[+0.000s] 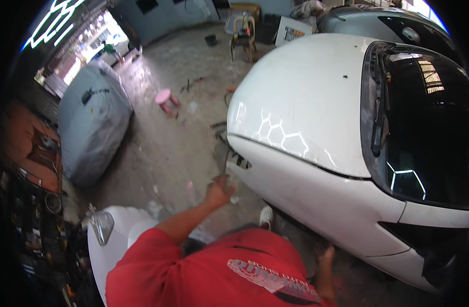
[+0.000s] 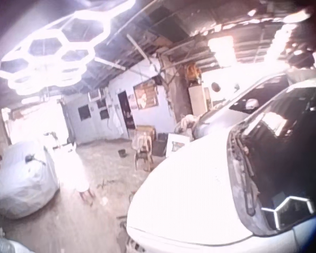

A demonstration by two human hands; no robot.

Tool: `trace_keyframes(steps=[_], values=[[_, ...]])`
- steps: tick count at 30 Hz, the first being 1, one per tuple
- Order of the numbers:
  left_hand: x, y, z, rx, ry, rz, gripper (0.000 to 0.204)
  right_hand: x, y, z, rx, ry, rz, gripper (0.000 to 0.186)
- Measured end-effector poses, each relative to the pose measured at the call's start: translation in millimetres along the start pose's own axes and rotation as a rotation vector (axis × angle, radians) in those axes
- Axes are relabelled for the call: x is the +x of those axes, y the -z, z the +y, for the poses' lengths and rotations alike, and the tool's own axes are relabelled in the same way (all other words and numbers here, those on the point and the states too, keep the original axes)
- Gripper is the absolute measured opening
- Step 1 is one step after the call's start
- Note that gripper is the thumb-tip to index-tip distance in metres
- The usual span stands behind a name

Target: The person places a box inside a car, picks up a white car panel from the floor, and fits it onto the front of a vehicle, using a hammer and a wooden block to tap it into place.

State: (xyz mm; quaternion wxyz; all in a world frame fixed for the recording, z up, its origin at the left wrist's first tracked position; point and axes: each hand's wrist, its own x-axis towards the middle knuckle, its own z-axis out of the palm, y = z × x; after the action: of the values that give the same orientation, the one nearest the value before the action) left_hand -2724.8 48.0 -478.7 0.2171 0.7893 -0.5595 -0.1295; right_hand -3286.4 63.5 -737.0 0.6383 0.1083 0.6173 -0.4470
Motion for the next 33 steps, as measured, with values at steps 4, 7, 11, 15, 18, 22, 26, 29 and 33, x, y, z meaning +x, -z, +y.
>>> trace_keyframes(steps=[4,7,11,15,18,22,26,29,33], values=[[-84,22,-110,0.099,0.396,-0.234,0.057,-37,-1,-2,-0.401,-0.061,0.008,0.059],[-148,8,-183,0.189,0.473,-0.502,0.057,-48,7,-2,-0.654,-0.112,0.003,0.058],[-206,-10,-233,0.301,0.445,-0.999,0.060,-50,2,8,-0.811,-0.085,-0.035,0.051],[-224,-12,-270,0.124,0.542,-0.899,0.061,-88,-49,30,-1.022,0.039,-0.053,0.040],[-155,0,-273,-0.073,0.469,-0.729,0.065,-27,-27,14,-2.307,0.893,-0.511,0.037],[-139,79,-335,-0.150,0.584,-0.481,0.060,-123,-192,111,-1.894,0.039,-0.103,0.048],[-94,136,-402,-0.135,0.584,-0.358,0.056,-105,-260,154,-2.179,0.562,-0.293,0.055],[-98,170,-461,-0.063,0.677,-0.336,0.057,-142,-368,197,-2.114,0.395,-0.535,0.057],[-42,182,-484,-0.126,0.674,-0.387,0.055,-170,-471,230,-2.140,0.385,-0.735,0.060]])
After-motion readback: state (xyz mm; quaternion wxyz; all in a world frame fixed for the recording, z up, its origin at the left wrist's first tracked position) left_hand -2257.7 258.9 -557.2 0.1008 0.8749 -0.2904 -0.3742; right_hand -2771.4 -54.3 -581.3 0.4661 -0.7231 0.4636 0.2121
